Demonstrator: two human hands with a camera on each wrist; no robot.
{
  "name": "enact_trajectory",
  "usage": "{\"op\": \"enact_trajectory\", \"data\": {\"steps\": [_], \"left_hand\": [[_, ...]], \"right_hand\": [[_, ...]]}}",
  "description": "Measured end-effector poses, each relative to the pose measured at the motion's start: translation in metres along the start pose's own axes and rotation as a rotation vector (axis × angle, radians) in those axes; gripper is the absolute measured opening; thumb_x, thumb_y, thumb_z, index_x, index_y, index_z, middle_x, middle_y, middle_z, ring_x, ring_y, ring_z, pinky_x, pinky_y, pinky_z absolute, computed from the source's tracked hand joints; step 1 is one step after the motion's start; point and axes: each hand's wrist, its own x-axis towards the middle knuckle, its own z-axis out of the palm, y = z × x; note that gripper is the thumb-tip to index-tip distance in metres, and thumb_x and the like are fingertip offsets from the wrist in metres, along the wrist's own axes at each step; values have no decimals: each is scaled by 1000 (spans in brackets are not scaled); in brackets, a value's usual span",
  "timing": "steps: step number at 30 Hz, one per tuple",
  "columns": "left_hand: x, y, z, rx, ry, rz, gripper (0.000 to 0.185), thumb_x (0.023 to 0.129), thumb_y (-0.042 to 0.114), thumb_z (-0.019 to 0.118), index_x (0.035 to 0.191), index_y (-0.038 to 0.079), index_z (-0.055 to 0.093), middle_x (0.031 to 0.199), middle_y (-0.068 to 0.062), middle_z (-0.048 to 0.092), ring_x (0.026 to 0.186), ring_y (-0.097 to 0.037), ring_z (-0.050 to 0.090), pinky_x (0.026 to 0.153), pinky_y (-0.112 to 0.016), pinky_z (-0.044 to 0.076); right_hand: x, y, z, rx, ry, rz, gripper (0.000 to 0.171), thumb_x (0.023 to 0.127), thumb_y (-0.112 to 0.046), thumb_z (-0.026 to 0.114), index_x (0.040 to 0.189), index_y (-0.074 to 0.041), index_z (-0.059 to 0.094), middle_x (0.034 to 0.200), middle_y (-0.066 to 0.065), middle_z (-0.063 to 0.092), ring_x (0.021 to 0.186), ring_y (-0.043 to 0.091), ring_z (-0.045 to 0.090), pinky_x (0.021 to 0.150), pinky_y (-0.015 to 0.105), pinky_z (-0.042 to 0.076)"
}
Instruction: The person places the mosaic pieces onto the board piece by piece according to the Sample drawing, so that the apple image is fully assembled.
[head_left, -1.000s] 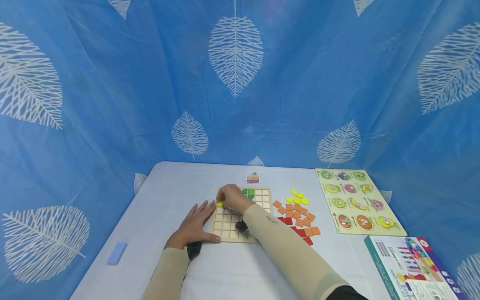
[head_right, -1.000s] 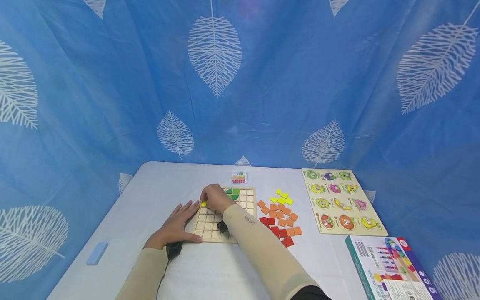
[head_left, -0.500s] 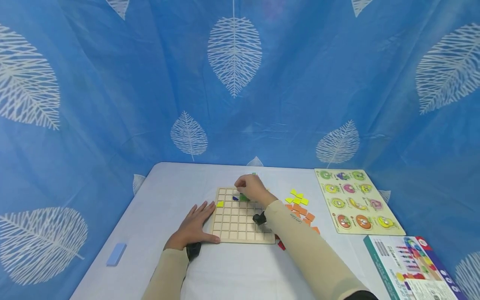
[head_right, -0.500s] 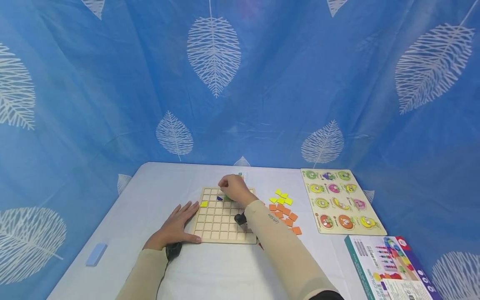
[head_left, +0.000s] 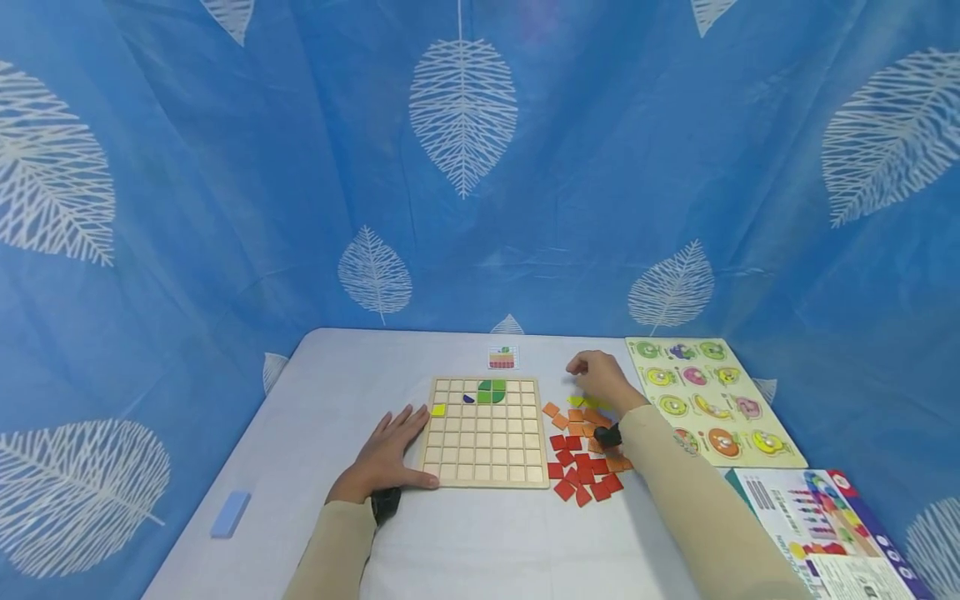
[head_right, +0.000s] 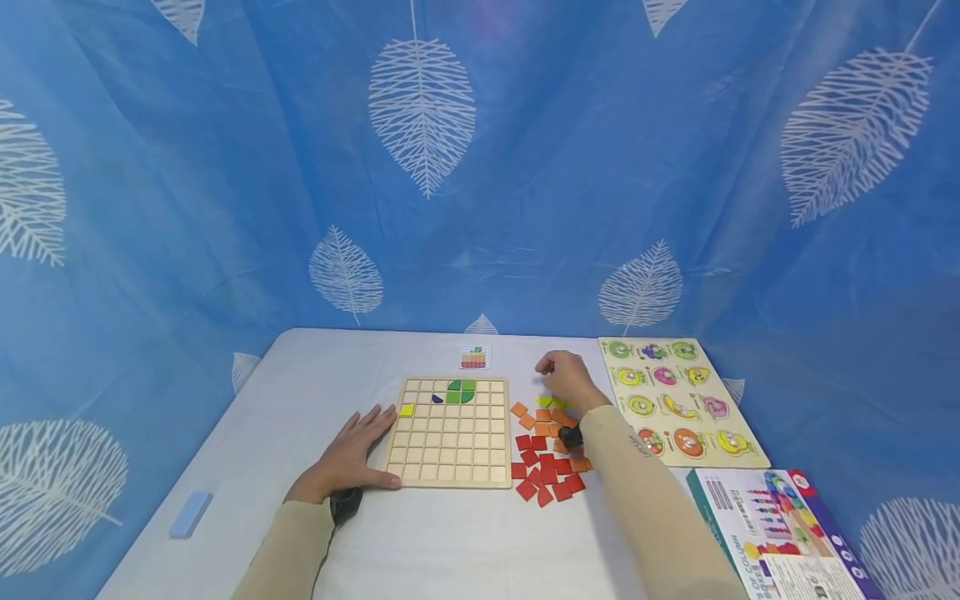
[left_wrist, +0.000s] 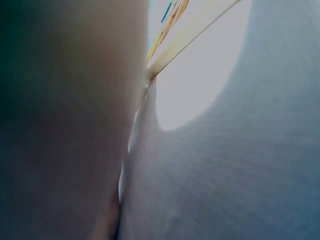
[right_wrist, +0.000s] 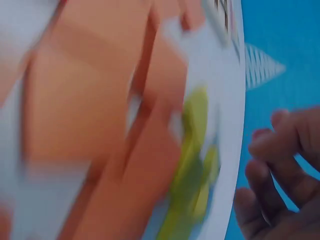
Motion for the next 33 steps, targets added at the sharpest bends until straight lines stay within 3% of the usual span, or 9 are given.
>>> {"op": "enact_trajectory", "data": {"steps": [4, 7, 13, 33], "left_hand": [[0, -2, -1, -3, -9, -9, 138, 59, 83, 84, 168, 17, 30, 172, -1, 27, 159, -22, 13, 128, -47, 4], [-1, -3, -2, 5, -5, -14, 137, 59, 82, 84, 168, 17, 30, 172, -1, 27, 159, -22, 13, 128, -47, 4], [0, -2, -2, -15, 6, 12, 135, 62, 79, 86, 167, 14, 32, 171, -3, 28, 159, -26, 15, 128, -50, 5], [0, 0, 0, -9, 1, -2, 136, 59, 83, 83, 167, 18, 32, 171, 2, 28, 159, -21, 13, 128, -45, 2]], "right_hand": [[-12, 15, -9, -21, -88, 12, 13, 91, 3, 72, 102, -3, 74, 97, 7, 67, 91, 26, 61, 83, 46, 55], [-17, 20, -9, -43, -124, 18, 14, 88, 3, 75, 98, -6, 73, 94, 5, 67, 90, 25, 60, 85, 46, 55], [-22, 23, -6, -110, -106, 37, 17, 85, 4, 78, 97, -7, 74, 97, 4, 68, 94, 26, 61, 93, 49, 56], [-27, 26, -2, -188, -105, 48, 17, 87, -6, 84, 101, -6, 75, 97, 5, 68, 92, 25, 61, 89, 48, 57]]}}
